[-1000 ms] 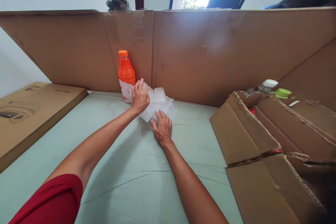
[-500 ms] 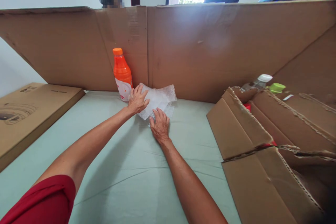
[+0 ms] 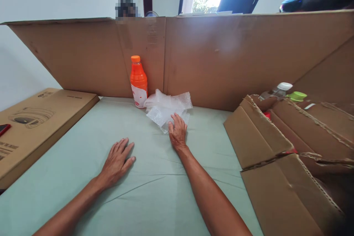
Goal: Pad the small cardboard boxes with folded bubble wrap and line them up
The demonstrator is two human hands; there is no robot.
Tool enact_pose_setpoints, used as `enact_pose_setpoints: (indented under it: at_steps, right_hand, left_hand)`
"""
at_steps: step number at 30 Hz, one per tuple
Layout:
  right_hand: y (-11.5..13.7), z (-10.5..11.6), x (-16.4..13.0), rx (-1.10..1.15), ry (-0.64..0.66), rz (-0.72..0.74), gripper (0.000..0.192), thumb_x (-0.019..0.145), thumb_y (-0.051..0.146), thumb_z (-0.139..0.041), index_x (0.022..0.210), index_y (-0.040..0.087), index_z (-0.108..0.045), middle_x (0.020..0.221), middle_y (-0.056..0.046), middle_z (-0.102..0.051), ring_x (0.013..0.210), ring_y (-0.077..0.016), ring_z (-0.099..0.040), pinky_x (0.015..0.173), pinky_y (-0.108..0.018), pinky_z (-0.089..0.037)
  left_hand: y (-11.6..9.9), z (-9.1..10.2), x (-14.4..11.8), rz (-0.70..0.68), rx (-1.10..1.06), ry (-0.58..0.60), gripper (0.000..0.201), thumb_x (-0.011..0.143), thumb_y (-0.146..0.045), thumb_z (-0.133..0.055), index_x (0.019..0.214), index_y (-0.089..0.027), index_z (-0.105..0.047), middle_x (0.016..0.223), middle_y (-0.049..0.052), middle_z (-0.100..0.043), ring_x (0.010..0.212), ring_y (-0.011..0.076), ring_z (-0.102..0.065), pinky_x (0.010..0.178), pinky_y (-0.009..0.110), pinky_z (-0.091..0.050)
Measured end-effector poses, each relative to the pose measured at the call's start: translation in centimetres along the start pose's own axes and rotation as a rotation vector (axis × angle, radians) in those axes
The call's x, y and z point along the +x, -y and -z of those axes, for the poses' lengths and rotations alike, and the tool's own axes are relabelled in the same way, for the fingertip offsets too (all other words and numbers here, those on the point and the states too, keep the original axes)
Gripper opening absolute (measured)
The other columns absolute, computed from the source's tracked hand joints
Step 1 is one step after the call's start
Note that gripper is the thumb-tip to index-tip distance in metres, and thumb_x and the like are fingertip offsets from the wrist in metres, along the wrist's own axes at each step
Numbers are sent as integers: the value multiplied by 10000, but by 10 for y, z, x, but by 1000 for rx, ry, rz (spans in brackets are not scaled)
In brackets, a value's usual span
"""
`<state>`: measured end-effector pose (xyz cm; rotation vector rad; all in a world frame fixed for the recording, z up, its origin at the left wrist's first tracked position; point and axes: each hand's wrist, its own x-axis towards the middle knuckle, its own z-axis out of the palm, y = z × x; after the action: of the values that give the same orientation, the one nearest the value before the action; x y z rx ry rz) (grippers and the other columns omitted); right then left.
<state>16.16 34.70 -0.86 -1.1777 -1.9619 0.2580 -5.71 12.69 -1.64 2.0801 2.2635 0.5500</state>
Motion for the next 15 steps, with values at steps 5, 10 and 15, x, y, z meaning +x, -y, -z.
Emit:
enact_pose_setpoints:
  at_steps: [5,10,15]
  right_hand:
    - [13,9,1,-25,2,-13,393,947,215,-412,1284,180,-613,1458,-138,-555,1366,-247,-456,1107,-438,-321]
    - [44,30,-18,-116,38,-10,389,894,167,-520,1265,194,-633,1447,-105,-577,1347,-217,-481,1103,-374,-333]
    - [87,69,-57,-155,61,35,370,869,184,-597,1229,235,-663,1476,-75,-554,1338,-224,-488,1094,-364,-350]
  left_hand:
    - [-5,2,-2,10,46,-9,524,978,-458,-409,1405,-205,-575,1540,158,-487,1455,318,-415,1212,538,-302]
    - [5,-3,-4,-58,80,-69,524,968,-479,-382,1350,-204,-612,1488,177,-528,1411,350,-456,1169,553,-345]
    - [6,-3,-1,-109,135,-54,521,957,-467,-412,1355,-192,-604,1487,183,-520,1401,353,-450,1155,554,-339]
